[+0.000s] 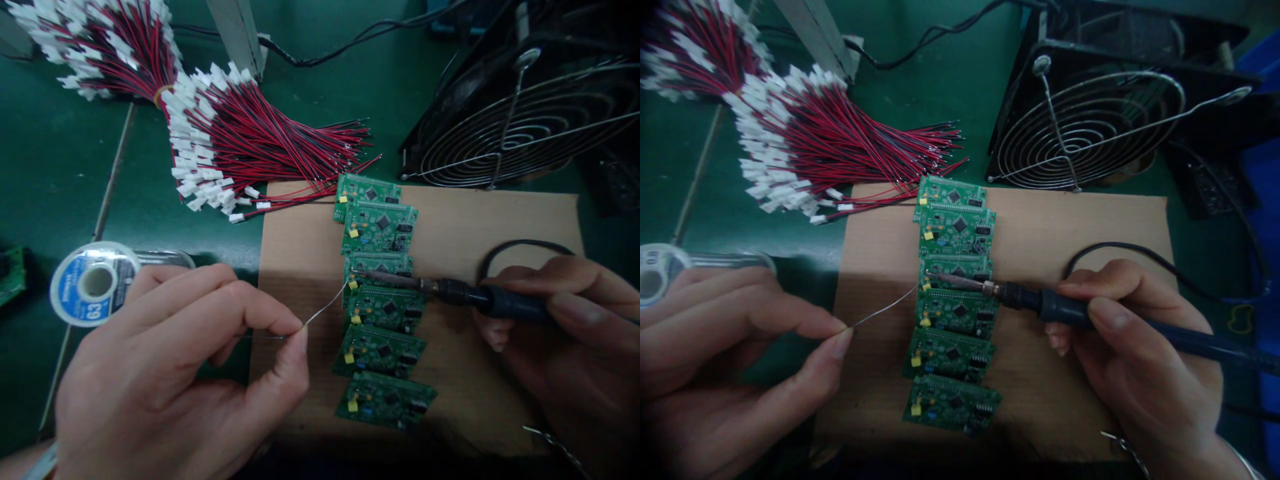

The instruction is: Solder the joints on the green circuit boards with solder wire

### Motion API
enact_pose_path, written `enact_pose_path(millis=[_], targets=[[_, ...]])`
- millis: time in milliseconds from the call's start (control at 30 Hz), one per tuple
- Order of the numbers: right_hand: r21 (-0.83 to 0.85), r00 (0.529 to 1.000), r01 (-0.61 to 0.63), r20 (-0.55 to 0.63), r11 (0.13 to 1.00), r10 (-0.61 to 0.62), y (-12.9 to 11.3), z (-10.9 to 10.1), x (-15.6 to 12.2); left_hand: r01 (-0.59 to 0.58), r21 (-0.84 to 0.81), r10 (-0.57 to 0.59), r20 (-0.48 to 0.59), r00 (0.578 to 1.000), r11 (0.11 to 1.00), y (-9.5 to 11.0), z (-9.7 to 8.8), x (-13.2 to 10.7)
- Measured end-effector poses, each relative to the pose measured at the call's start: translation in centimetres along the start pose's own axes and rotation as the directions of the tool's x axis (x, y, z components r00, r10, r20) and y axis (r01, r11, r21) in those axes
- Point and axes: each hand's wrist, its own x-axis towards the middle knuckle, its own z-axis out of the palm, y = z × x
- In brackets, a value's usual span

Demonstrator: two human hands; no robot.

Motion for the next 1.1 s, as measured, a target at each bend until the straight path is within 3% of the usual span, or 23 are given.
enact_pose_path(millis=[633, 900, 1100], targets=[[0.014, 0.999, 0.037, 0.015, 0.999, -0.037, 0.6, -0.6, 0.2, 0.023, 0.005, -0.023, -0.015, 1.000, 1.000, 0.5, -0.1, 0.0], [0.119, 0.999, 0.033, 0.021, 0.992, -0.036, 0.6, -0.6, 1.3, 0.007, 0.022, -0.003, -0.146, 0.989, 1.000, -0.3, 0.3, 1.0], [0.186, 0.991, 0.086, 0.089, 0.979, -0.104, 0.0, -0.1, 3.1, -0.148, 0.033, 0.151, -0.253, 0.956, 0.988, -0.4, 1.2, 2.2]])
